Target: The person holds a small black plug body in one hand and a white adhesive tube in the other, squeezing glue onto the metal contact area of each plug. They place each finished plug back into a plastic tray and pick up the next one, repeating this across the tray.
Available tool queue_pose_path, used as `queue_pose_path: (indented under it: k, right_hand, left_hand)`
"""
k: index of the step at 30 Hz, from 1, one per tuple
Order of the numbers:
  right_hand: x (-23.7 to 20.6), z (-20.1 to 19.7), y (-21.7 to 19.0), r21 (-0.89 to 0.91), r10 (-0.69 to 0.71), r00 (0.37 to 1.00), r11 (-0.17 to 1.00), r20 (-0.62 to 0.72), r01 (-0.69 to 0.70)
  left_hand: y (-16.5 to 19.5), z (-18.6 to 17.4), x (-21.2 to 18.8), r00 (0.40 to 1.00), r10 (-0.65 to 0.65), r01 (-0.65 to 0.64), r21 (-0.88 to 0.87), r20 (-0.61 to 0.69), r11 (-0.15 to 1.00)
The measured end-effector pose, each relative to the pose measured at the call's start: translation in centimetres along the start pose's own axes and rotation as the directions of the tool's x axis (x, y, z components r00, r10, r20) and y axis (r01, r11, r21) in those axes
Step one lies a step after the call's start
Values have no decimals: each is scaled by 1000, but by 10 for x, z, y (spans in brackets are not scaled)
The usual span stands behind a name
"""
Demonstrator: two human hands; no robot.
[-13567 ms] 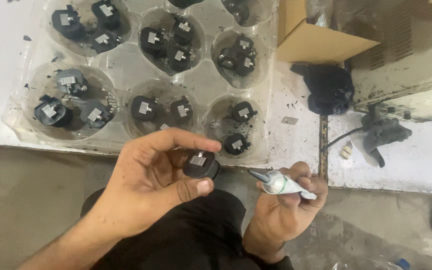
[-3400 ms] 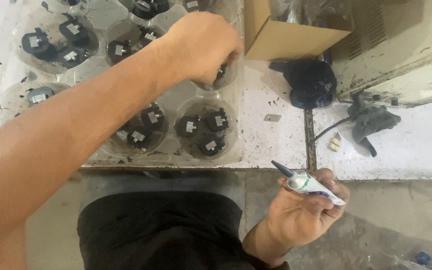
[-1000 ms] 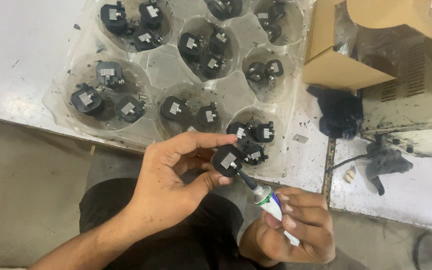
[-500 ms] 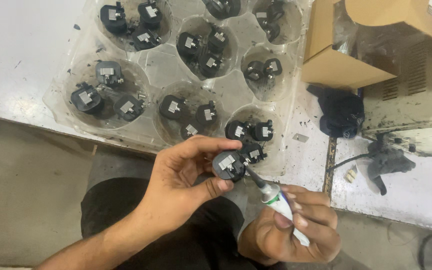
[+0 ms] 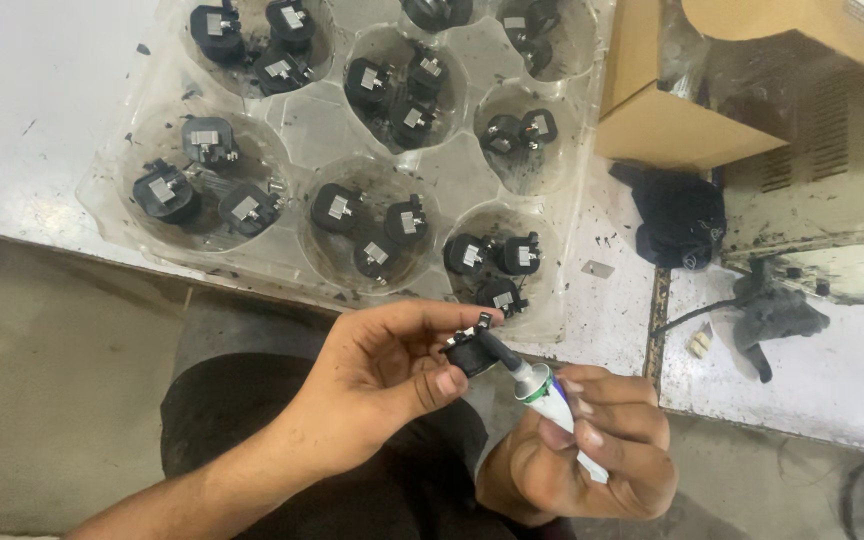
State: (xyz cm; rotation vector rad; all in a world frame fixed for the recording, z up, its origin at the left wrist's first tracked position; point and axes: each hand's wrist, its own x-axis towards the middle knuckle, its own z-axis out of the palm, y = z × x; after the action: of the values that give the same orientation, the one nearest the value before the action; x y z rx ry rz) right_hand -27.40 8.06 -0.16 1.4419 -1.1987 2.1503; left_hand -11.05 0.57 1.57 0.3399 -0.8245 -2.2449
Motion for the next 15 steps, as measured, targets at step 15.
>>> queue_pose_path:
  k: [15]
  right_hand:
    - [8,-4,-9,-13,60,996,998,62,-59]
  left_hand:
    - [1,-4,-3,998,-30,34,-76,51,997]
